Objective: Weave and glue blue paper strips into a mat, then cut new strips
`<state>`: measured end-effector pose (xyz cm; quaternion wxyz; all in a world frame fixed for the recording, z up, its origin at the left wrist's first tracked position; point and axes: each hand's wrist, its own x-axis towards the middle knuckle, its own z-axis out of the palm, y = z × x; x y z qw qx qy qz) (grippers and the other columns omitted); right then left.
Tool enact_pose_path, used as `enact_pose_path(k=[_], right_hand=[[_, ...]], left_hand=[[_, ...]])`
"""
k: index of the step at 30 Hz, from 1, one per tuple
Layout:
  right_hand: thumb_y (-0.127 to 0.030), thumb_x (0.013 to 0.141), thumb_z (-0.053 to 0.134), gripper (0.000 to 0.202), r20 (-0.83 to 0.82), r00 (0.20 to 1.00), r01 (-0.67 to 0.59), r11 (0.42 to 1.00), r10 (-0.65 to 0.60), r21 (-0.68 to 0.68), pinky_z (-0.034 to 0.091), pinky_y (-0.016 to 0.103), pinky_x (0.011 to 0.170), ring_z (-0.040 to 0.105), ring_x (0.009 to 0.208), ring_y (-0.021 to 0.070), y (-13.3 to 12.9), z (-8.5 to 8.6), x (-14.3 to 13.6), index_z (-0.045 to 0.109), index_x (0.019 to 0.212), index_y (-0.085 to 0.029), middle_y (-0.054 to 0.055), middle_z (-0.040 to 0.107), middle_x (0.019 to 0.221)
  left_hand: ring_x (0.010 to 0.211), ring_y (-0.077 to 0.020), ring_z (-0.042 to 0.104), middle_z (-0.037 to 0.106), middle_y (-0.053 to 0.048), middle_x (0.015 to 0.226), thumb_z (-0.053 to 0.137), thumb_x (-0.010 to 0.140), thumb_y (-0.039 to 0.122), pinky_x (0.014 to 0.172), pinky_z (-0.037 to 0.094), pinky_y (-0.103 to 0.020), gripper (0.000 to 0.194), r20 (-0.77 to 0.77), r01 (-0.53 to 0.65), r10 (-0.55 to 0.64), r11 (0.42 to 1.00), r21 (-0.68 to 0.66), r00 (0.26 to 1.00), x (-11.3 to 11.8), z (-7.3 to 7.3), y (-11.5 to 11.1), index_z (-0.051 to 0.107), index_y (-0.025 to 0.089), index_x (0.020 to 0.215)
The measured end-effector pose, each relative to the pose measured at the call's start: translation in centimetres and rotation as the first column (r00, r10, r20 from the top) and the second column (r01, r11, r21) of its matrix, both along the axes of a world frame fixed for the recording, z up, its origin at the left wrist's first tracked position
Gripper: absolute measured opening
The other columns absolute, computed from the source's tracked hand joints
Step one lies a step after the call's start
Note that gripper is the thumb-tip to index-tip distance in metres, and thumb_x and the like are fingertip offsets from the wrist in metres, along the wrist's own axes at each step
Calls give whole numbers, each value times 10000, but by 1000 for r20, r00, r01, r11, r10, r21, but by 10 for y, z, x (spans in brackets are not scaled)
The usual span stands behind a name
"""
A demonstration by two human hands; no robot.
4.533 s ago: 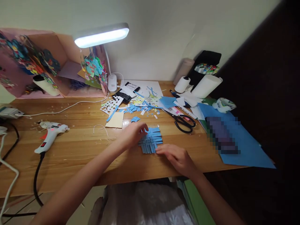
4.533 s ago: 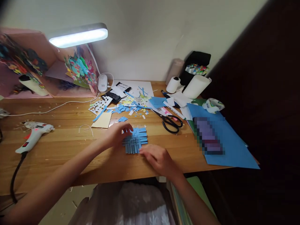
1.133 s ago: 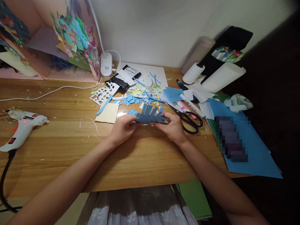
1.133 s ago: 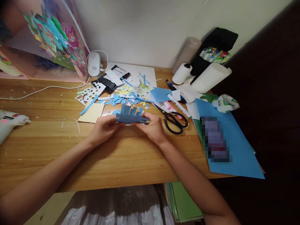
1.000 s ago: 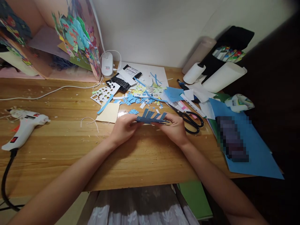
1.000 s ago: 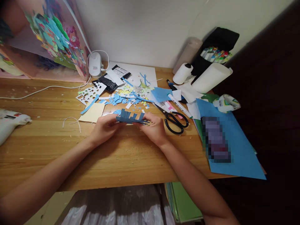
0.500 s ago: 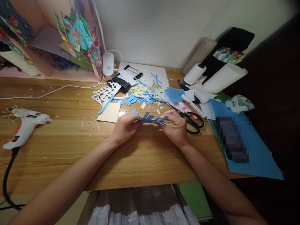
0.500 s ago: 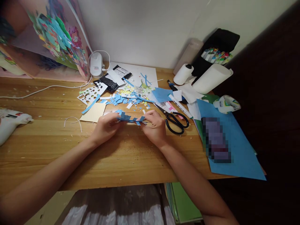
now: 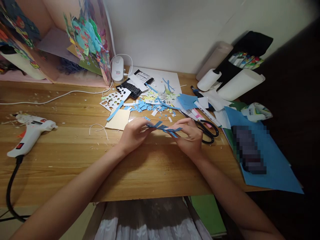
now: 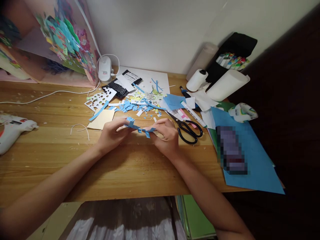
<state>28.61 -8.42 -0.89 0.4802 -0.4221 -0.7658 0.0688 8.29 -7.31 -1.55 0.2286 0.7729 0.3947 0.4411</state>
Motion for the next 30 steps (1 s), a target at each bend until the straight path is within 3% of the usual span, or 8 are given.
enact_pose_path(k=[9,11,13,16,18,20,25,30], right_hand=[[-199,714,706,151,-99,976,207,968,-195,140,488,384,711,624,778,235,-14,16,15,672,807,-314,10,703,777],[-200,743,672,187,-91,988,143,968,-126,204,475,399,759,623,802,232,-15,16,20,667,871,-336,-11,718,802],[-214,764,643,202,-25,999,44,966,-38,255,458,399,793,615,809,222,-17,17,22,654,923,-339,-27,727,834],[-209,794,594,175,154,984,-126,966,93,224,466,363,764,593,807,207,-17,17,16,645,937,-297,-2,725,888],[-180,809,562,155,262,945,-243,957,197,157,473,339,742,583,811,200,-15,18,12,642,912,-265,20,719,886],[-212,799,591,125,338,894,-335,940,295,65,471,338,754,583,843,205,-13,19,10,642,908,-245,36,709,908],[-595,702,616,552,60,902,-410,891,428,-194,446,394,850,575,949,241,-4,24,17,577,1114,-230,78,649,1046],[-425,765,643,241,-21,988,-150,892,156,-426,447,332,749,575,837,198,-2,20,10,630,863,-206,49,646,865]], left_hand=[[1078,-194,534,598,-86,1140,644,788,284,930,433,-358,367,55,-198,194,977,76,979,-2,22,-8,544,195,1130],[1083,-199,522,585,-92,1139,581,829,346,928,431,-359,326,119,-223,226,974,-41,967,-2,27,-11,549,187,1112],[979,-189,571,628,-84,1025,410,906,421,862,462,-342,327,223,-49,118,955,-294,968,0,30,-15,600,173,1001],[818,-188,616,665,-77,867,263,925,497,727,498,-326,510,410,316,-40,707,-633,911,4,28,-18,635,157,847],[725,-182,616,664,-60,793,416,871,509,631,494,-299,420,446,363,17,556,-748,895,6,23,-19,628,154,798],[660,-165,601,655,-40,745,584,786,450,575,474,-272,299,431,329,108,492,-806,896,7,18,-17,625,154,790],[682,-162,602,677,-37,770,648,727,386,584,461,-256,250,324,207,127,544,-813,938,7,14,-14,669,156,822],[767,-182,632,708,-25,822,627,748,354,681,483,-277,206,254,250,-80,600,-760,964,12,16,-19,694,173,819]])
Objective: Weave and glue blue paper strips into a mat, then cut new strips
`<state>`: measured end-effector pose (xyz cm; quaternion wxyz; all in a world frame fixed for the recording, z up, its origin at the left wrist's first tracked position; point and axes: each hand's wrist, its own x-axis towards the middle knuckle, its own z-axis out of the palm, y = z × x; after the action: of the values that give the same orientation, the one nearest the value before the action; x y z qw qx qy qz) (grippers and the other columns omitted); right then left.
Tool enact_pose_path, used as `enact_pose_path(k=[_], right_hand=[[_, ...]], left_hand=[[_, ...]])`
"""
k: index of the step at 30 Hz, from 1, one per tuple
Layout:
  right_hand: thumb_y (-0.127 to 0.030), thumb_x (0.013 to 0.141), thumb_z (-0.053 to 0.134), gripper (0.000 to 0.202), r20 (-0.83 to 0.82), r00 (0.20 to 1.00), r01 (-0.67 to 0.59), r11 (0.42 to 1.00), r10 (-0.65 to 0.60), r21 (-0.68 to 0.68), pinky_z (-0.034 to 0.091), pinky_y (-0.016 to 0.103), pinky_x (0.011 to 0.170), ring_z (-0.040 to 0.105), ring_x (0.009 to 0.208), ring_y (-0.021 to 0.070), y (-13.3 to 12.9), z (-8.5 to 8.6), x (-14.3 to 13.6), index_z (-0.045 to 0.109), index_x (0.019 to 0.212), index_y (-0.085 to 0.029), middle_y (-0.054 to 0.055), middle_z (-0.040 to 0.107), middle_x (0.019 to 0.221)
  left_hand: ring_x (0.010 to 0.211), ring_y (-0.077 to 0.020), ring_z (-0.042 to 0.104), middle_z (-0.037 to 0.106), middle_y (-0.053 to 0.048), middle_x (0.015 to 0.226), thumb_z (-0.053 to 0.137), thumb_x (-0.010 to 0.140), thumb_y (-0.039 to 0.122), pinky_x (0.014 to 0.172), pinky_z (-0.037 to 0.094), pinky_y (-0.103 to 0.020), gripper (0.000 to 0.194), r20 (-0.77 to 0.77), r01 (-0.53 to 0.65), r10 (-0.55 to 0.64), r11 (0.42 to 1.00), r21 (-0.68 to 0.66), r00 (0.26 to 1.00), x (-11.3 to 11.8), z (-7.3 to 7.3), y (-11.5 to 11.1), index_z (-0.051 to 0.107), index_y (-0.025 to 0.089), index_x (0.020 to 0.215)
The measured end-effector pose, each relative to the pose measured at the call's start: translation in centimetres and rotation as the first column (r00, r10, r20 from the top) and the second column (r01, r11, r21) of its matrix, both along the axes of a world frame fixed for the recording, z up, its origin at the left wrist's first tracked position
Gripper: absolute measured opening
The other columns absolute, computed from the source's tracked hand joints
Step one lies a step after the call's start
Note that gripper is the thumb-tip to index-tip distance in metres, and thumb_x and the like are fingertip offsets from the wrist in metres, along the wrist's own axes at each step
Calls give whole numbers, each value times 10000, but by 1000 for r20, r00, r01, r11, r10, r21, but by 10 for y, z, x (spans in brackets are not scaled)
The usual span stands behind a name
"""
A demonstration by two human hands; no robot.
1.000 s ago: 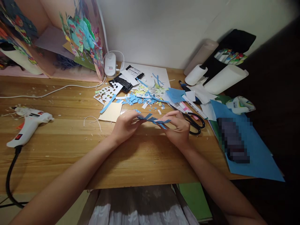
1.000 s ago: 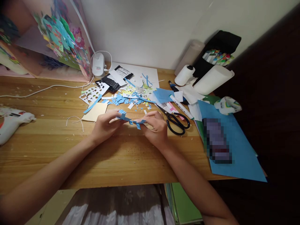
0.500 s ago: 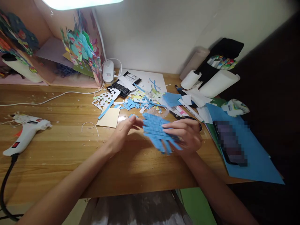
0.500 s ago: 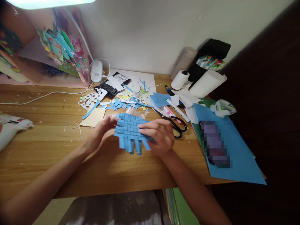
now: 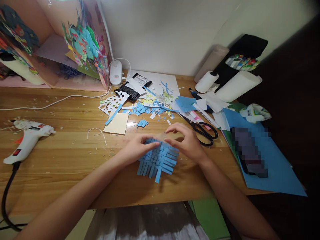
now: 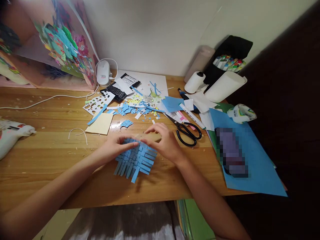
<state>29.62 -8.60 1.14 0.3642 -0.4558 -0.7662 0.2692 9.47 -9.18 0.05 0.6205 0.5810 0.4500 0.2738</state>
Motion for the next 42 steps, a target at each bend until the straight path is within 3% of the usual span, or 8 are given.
enact_pose_path(k=[3,8,14,23,28,32,36,42], right_hand=[[-381,745,670,189,41,999,-29,993,34,-117,444,309,702,576,778,182,-4,-1,-9,628,735,-197,27,645,766],[-387,735,672,228,-69,997,15,954,-37,-298,449,272,633,589,721,154,-7,-2,-11,623,831,-187,22,653,794],[-395,661,726,303,-147,988,-39,852,-44,-522,378,213,478,511,547,96,-1,-11,-3,553,780,-176,-21,593,688],[-380,708,686,241,-324,943,-156,767,-71,-623,274,175,371,396,422,52,-1,-5,-5,566,712,-172,-68,478,536],[-315,661,732,229,-354,933,-196,724,-70,-661,385,179,426,526,525,79,0,-3,-6,630,815,-178,-18,614,696],[-295,659,739,225,-342,939,-205,745,-32,-635,455,215,538,591,634,113,0,-4,-6,669,834,-172,9,658,748],[-280,684,721,146,-399,917,-265,778,20,-570,486,263,653,620,715,139,1,-6,-3,681,787,-184,14,678,776],[-241,702,688,101,-679,718,-112,937,-154,-331,486,272,732,586,717,121,9,-4,6,591,729,-232,-39,596,714]], left_hand=[[822,-198,635,713,-31,846,608,770,327,711,489,-288,191,-32,37,-34,995,92,999,4,-2,-4,697,174,841],[925,-210,633,707,-38,962,623,763,269,806,495,-316,209,-21,3,-1,992,129,1000,6,-7,-6,682,183,943],[1019,-201,606,645,-53,1150,615,785,258,831,503,-320,328,74,-21,13,994,107,997,4,-9,-5,632,230,1112],[878,-184,636,559,-59,1281,621,761,198,702,533,-294,504,42,-15,11,994,109,999,8,-1,-8,530,249,1255],[787,-156,622,535,-75,1304,631,742,211,630,515,-267,545,14,-14,12,991,134,1000,8,-4,-8,506,231,1272],[605,-129,579,615,-104,1179,629,745,231,502,475,-258,608,-67,-5,11,997,80,998,10,-6,-11,439,179,1320],[706,-187,635,696,-83,941,634,759,281,557,501,-273,581,-57,6,-4,999,32,998,9,-5,-11,465,148,1299],[890,-234,646,710,-74,969,612,762,354,779,512,-338,267,-94,70,-64,995,66,994,0,-8,-1,699,175,941]])
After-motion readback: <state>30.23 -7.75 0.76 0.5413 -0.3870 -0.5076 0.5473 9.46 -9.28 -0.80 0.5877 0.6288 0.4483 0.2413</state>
